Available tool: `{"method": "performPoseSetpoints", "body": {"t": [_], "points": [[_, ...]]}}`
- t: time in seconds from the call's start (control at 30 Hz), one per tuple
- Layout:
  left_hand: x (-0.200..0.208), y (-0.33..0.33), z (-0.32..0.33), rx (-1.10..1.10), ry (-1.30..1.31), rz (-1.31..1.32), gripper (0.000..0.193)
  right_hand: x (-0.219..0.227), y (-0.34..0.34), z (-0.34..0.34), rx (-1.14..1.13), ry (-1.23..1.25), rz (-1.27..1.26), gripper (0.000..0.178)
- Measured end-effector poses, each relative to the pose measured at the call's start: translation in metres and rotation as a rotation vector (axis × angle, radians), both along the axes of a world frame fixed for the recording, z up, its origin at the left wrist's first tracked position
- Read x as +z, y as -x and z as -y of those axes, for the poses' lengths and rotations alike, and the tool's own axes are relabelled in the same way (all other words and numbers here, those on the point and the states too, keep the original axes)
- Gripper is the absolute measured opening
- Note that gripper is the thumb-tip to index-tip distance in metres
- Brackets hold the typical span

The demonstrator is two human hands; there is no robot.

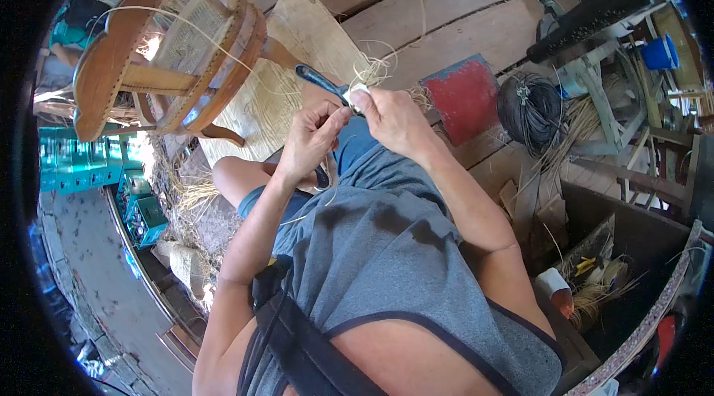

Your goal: Preparing and splitting natural reed/cane fibers using a hand blade to weave a wooden chair.

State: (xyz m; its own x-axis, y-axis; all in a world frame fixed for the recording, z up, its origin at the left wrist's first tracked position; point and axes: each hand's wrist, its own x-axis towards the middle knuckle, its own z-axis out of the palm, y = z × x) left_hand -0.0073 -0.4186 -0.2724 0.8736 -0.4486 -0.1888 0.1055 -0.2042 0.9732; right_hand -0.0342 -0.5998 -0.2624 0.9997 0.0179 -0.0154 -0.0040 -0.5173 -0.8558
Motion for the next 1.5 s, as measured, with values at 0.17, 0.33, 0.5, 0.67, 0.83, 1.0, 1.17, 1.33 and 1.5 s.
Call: {"method": "performPoseSetpoints", "body": {"t": [0.17, 0.33, 0.5, 0.67, 0.83, 1.0, 1.17, 1.33, 1.5], "points": [[-0.008, 0.012, -0.002, -0.042, -0.227, 0.135, 0.032, -0.023, 0.008, -0.002, 0.045, -0.005, 0.017, 0.040], [-0.001, 0.023, -0.006, -0.009, -0.252, 0.288, 0.027, -0.023, 0.002, 0.007, 0.082, -0.268, -0.174, 0.042], [0.033, 0.048, -0.034, -0.055, -0.261, 0.247, 0.026, -0.027, -0.017, 0.041, 0.007, -0.575, -0.379, 0.040], [0.071, 0.086, -0.081, -0.080, -0.285, 0.218, 0.019, -0.008, -0.035, 0.086, -0.106, -0.645, -0.267, 0.038], [0.094, 0.119, -0.131, -0.105, -0.312, 0.128, 0.019, -0.003, -0.062, 0.122, -0.258, -0.527, -0.123, 0.036], [0.088, 0.022, -0.112, -0.338, -0.649, 0.459, 0.038, 0.020, -0.031, 0.079, -0.175, -0.147, -0.037, 0.037], [0.023, -0.010, -0.012, -0.099, 0.007, 0.281, 0.042, 0.015, -0.011, 0.012, -0.080, -0.033, 0.178, 0.039], [0.024, 0.001, 0.010, 0.033, 0.040, -0.068, 0.034, -0.005, -0.003, 0.008, -0.153, -0.086, 0.096, 0.039], [0.026, 0.004, 0.007, -0.001, -0.092, -0.097, 0.037, -0.008, -0.002, 0.007, -0.155, -0.009, 0.173, 0.040]]}}
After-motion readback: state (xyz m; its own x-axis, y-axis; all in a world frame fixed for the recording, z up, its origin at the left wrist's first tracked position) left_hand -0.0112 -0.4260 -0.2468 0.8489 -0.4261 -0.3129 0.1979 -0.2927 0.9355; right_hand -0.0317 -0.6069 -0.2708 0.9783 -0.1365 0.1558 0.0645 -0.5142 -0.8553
